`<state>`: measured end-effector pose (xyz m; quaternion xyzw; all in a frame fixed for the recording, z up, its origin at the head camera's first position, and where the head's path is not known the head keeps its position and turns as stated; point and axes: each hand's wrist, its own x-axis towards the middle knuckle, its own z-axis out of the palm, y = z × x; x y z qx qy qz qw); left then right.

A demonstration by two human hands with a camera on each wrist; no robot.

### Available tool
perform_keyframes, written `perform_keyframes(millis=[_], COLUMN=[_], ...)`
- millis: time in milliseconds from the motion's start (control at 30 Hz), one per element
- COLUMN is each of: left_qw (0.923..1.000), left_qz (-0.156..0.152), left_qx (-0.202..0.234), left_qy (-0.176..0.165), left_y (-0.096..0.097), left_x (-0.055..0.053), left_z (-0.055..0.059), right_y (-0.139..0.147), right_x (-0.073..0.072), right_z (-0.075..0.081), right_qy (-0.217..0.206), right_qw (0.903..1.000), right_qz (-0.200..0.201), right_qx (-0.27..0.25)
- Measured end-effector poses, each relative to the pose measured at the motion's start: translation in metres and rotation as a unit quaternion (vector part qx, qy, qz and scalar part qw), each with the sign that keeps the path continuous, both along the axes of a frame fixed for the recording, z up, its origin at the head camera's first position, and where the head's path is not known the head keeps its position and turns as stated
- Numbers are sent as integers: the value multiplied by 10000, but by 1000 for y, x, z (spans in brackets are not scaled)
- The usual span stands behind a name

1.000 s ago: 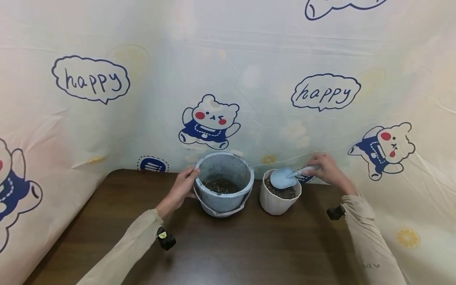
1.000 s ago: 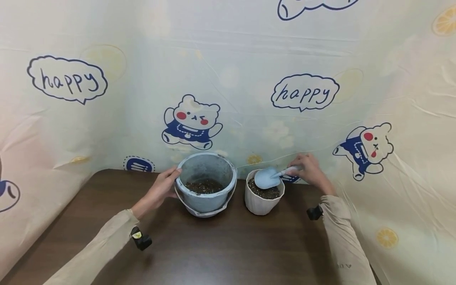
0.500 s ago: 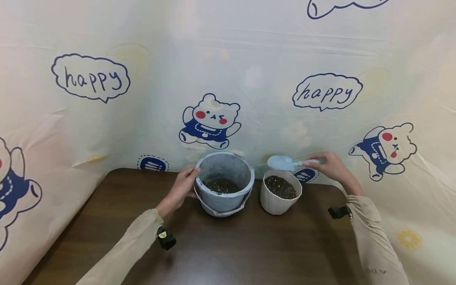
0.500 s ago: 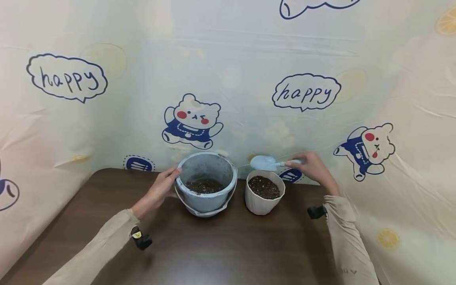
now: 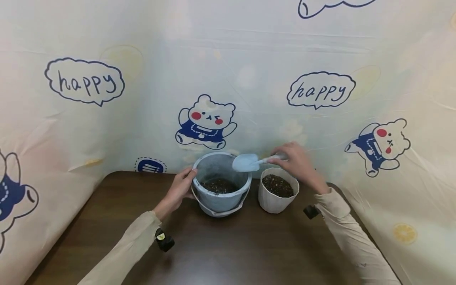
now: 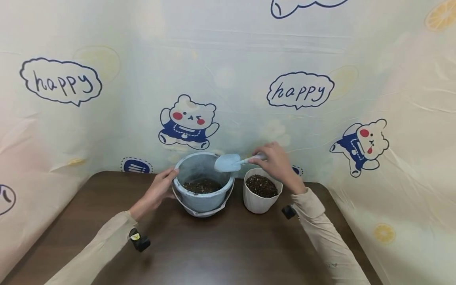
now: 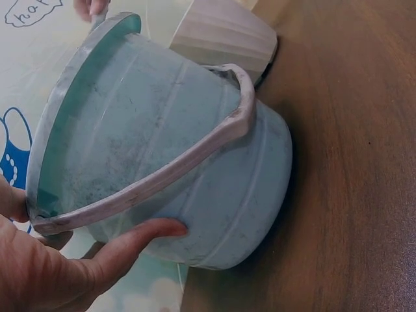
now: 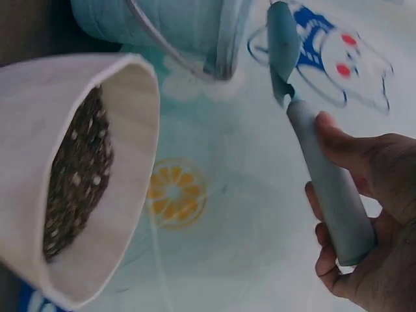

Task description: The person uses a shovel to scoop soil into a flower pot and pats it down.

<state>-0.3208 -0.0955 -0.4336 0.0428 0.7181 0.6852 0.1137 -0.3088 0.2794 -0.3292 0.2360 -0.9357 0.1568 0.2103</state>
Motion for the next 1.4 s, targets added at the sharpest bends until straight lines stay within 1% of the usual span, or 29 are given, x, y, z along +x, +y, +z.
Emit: perform_keyframes(millis=[167, 333, 500, 600, 700, 800, 1000, 1100, 1200, 1267, 1333, 1400], left_qw=[10000, 10000, 10000, 10000, 10000, 10000, 10000, 10000, 10000, 9994, 9964, 9897], left_qz=[-10, 4, -20, 13, 21, -15, -45, -61, -16, 49, 143, 157], left_qx=[-1, 45, -32, -44, -46, -49, -13, 5, -90, -307, -637, -979], left_qy=[-36, -54, -56, -58, -39, -70, -85, -36, 4, 172, 547, 1035], left_y=[-3, -4, -2, 0, 1, 2, -1, -3, -3, 0, 4, 8], left_x=[0, 2, 1, 0, 0, -1, -1, 0, -1, -2, -6, -10], left_z=[-1, -2, -1, 0, 0, -1, 0, 0, 0, 0, 1, 3], right_y=[-40, -73, -91, -96, -96, -93, -84, -79, -71, -62, -51, -39], right_x=[-6, -12, -19, -24, -29, -31, -34, -33, -31, -30, -29, -28], right_z=[-12, -26, -37, -43, -49, -54, -57, -58, -60, -62, -63, -64], right_qy=[201, 162, 170, 206, 48, -191, -339, -416, -500, -574, -596, -579], right_qw=[9989, 9971, 9960, 9943, 9911, 9881, 9871, 9873, 9866, 9879, 9900, 9921], right_qz=[184, 340, 417, 716, 1110, 1332, 1428, 1412, 1457, 1395, 1267, 1112], right_qx=[376, 667, 767, 769, 739, 744, 637, 597, 530, 375, 176, 3])
